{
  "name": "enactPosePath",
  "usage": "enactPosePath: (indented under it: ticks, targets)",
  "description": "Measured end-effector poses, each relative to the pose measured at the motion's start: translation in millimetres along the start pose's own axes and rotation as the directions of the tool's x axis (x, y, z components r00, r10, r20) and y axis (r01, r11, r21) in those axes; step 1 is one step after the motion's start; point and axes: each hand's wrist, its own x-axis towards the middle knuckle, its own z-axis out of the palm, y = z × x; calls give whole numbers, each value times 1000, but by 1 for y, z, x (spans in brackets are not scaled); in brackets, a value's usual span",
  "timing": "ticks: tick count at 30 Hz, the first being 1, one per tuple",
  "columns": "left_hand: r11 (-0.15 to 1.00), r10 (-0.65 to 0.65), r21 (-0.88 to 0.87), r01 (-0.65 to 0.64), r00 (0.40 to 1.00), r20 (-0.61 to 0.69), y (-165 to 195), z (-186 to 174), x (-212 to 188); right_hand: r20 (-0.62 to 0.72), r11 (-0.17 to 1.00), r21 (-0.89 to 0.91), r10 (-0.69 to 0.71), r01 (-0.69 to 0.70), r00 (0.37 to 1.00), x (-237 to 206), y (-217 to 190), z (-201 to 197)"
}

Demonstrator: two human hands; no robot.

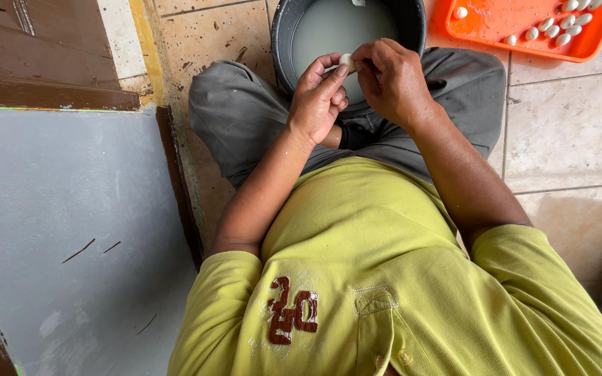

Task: The person sits on the floor and peels small white eggs by hand. They dip each egg into a black basin of water, remove the shell, and place the peeled egg into an orange tray. The process is repeated for multiple eggs.

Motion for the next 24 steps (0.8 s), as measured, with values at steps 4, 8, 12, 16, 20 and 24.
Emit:
enactPosePath:
  ticks: [4, 8, 12, 16, 20, 24]
  targets:
    - [1000, -12, 20, 12, 1000, 4, 2, -3, 13, 11, 999, 18, 28, -28, 1000, 9, 18, 6]
    - [995, -61, -72, 64, 997, 44, 7, -9, 29, 43, 970, 166, 174, -179, 984, 17, 42, 13]
    - [955, -124, -256, 151, 985, 118, 19, -16, 49, -72, 803, 551, 317, -227, 946, 32, 74, 20]
    - [935, -115, -309, 174, 973, 200, 28, -22, 76, -58, 982, 63, 184, -180, 981, 57, 104, 18]
    - [990, -74, -115, 83, 994, 82, 33, -15, 111, 48, 933, -35, 361, -359, 931, 79, 123, 13]
    - [667, 197, 708, -232, 971, 132, 32, 10, 158, 424, -33, 843, 654, -537, 626, 94, 155, 12]
